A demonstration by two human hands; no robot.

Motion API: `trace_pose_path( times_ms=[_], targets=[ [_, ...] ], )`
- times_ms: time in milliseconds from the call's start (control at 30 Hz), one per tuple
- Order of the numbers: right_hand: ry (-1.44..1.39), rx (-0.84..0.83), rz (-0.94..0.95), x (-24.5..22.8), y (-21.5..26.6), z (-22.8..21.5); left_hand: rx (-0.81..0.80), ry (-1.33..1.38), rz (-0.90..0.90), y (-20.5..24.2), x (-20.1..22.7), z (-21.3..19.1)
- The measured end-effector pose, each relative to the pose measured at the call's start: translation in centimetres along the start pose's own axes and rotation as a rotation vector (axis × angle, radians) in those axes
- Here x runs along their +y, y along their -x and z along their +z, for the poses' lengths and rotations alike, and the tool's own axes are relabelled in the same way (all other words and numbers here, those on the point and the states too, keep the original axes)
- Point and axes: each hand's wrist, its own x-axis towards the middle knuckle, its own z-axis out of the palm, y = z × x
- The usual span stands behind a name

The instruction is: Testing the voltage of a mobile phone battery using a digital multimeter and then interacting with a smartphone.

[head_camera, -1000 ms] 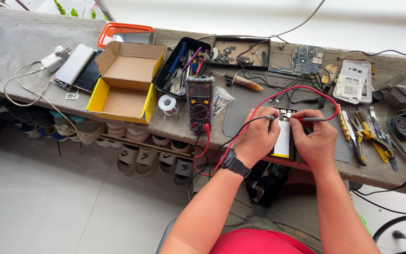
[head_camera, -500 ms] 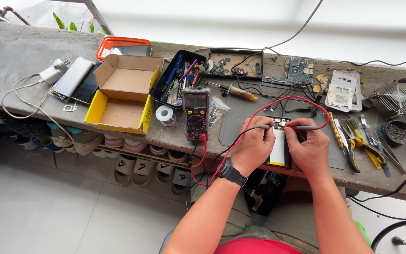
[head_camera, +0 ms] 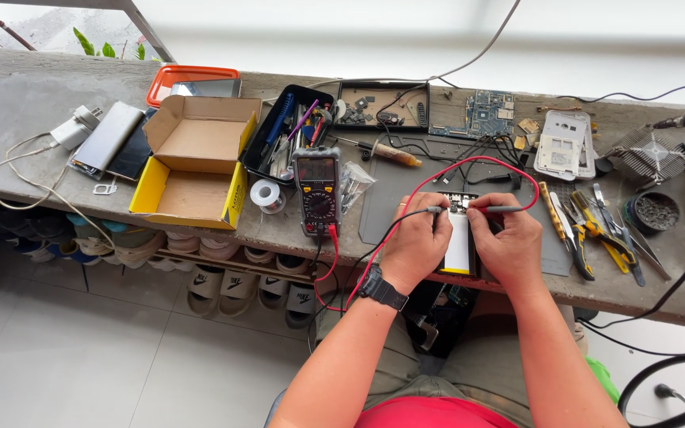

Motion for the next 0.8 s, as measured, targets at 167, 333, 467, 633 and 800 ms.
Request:
trace_pose_path(
  times_ms=[167, 333, 467, 633, 800],
  targets=[
    [0.028, 0.008, -0.039, 0.3, 0.0, -0.1, -0.012, 0.020, 0.010, -0.6, 1.4, -1.4],
    [-0.040, 0.028, -0.124, 1.3, -0.4, 0.2, -0.002, 0.089, -0.012, -0.8, 0.8, -1.1],
    [-0.086, 0.081, -0.245, -1.6, 0.9, -0.9, 0.142, 0.356, -0.025, 0.6, 0.5, -1.4],
    [0.072, -0.233, -0.412, -11.3, 5.2, -3.2, -0.139, 0.950, -0.322, 4.8, 6.7, -8.0],
    [0.245, -0.471, -0.505, -13.2, 9.2, -3.9, -0.060, 0.908, -0.369, 7.5, 10.3, -12.8]
  ],
)
